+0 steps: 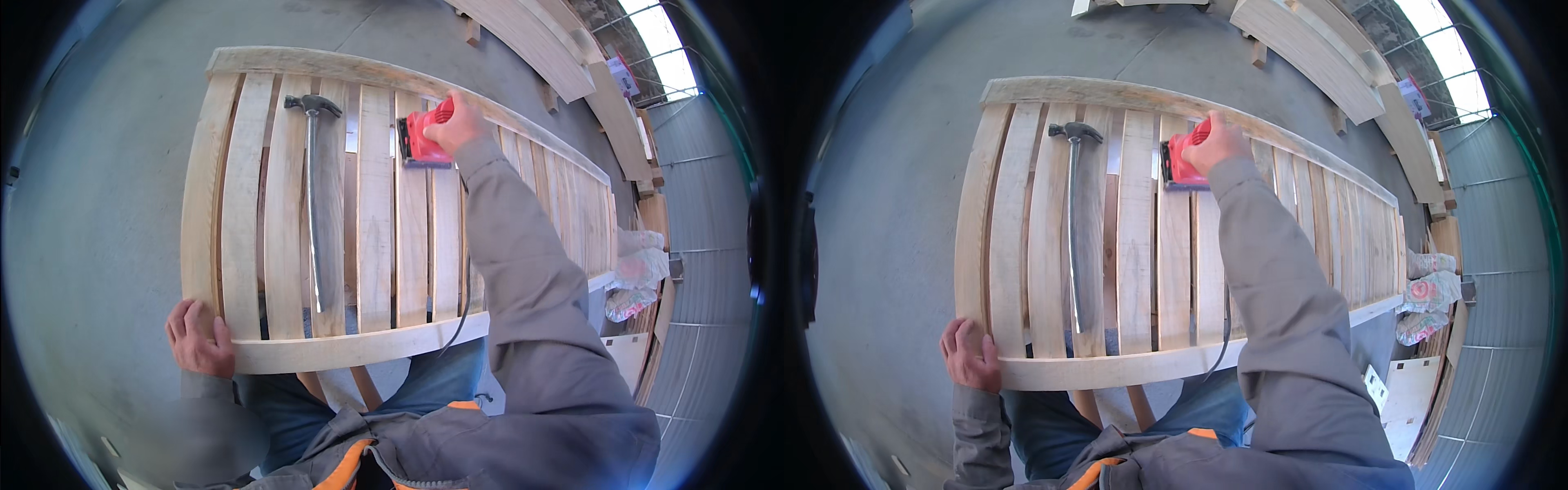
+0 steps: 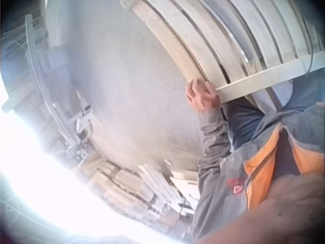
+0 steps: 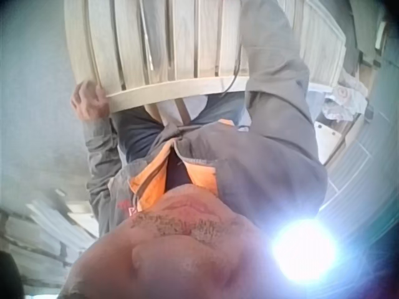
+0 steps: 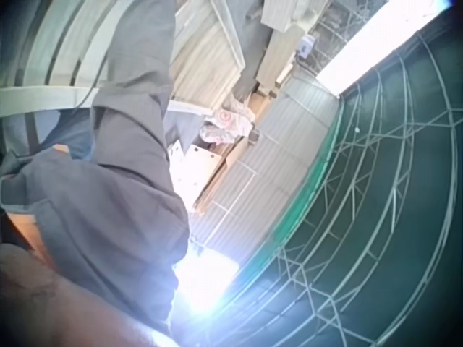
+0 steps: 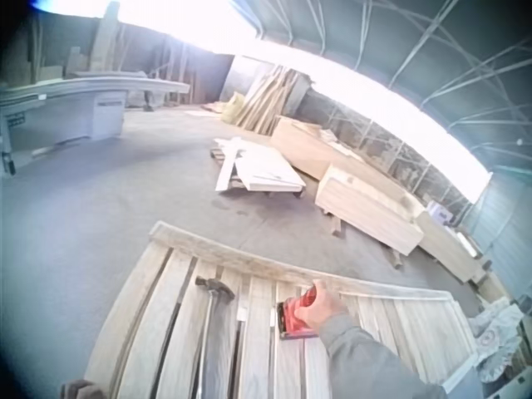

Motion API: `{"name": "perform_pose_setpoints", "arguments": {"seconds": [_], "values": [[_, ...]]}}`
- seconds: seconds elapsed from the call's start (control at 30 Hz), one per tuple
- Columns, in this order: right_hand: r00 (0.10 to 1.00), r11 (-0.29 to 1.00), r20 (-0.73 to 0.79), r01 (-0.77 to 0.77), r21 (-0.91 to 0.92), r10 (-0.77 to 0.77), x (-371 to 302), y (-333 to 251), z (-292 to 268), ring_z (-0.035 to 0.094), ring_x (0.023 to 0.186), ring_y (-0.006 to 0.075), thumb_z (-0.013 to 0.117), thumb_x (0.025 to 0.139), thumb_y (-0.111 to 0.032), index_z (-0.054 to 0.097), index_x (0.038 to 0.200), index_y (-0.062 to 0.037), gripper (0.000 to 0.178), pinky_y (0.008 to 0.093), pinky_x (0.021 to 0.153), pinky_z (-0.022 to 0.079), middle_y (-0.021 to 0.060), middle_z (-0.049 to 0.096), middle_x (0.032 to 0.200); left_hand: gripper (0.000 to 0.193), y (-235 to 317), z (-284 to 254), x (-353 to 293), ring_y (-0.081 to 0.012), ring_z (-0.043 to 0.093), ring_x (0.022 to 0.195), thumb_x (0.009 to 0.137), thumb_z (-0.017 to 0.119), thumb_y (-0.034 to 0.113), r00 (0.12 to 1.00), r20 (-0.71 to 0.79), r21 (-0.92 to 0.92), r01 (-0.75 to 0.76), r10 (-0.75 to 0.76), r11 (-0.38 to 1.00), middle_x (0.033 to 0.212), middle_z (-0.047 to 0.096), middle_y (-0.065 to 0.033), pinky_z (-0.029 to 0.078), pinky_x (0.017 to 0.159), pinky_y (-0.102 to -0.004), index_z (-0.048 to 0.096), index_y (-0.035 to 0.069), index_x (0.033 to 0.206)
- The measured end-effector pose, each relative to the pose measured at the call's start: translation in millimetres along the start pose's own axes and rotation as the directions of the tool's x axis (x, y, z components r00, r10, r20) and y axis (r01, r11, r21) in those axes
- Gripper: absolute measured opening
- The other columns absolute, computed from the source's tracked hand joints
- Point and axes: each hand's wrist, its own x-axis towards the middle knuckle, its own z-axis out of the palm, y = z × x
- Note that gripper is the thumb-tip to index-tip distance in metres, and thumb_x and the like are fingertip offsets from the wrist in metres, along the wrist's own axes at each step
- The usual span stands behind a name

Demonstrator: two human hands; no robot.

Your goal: The person uses a red electric sander to smooth the surface of a wooden slatted structure. The sander is moved back and forth across the slats while the person holds the structure steady with the other hand.

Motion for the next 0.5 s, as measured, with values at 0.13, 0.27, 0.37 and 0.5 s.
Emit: {"name": "perform_pose_setpoints", "arguments": {"seconds": [0.13,0.27,0.37,0.5], "values": [[0.997,0.998,0.051,-0.051,-0.046,0.053,37,-15,-3,0.061,0.133,0.0418,0.08,0.08,-0.044,0.05,0.154,-0.0137,0.086,0.0438,0.111,0.052,0.0249,0.058,0.144,0.044,-4,-1,-5,-0.0455,0.055,0.127,0.087,0.07,0.011,0.999,0.026,0.013,0.027,-0.027,1.0,0.136,0.06,-0.0234,0.045,0.112,-0.053,0.064,0.001,0.129],[0.996,0.998,0.054,-0.065,-0.016,0.066,58,-23,-6,0.061,0.135,0.0411,0.081,0.08,-0.044,0.052,0.153,-0.0142,0.084,0.0419,0.112,0.052,0.0243,0.057,0.147,0.043,1,-4,-3,-0.0448,0.057,0.125,0.086,0.071,0.011,1.0,0.008,0.005,0.018,-0.018,1.0,0.134,0.061,-0.0225,0.046,0.111,-0.0521,0.065,0.001,0.127],[0.996,0.998,0.061,-0.065,0.001,0.065,60,-27,-6,0.061,0.135,0.0409,0.08,0.08,-0.043,0.053,0.151,-0.0136,0.081,0.0421,0.112,0.052,0.0246,0.058,0.146,0.042,3,-6,0,-0.0444,0.057,0.124,0.086,0.071,0.01,1.0,0.009,0.006,0.02,-0.02,1.0,0.134,0.062,-0.0219,0.047,0.11,-0.0517,0.066,0.002,0.127],[0.999,0.999,0.01,-0.042,0.004,0.042,46,-16,2,0.065,0.13,0.0392,0.083,0.075,-0.041,0.056,0.149,-0.0099,0.085,0.042,0.111,0.053,0.0241,0.066,0.139,0.042,2,-5,1,-0.0444,0.058,0.124,0.086,0.071,0.009,1.0,-0.001,-0.01,0.007,-0.007,1.0,0.133,0.062,-0.0219,0.047,0.109,-0.0522,0.065,0.001,0.126]]}}
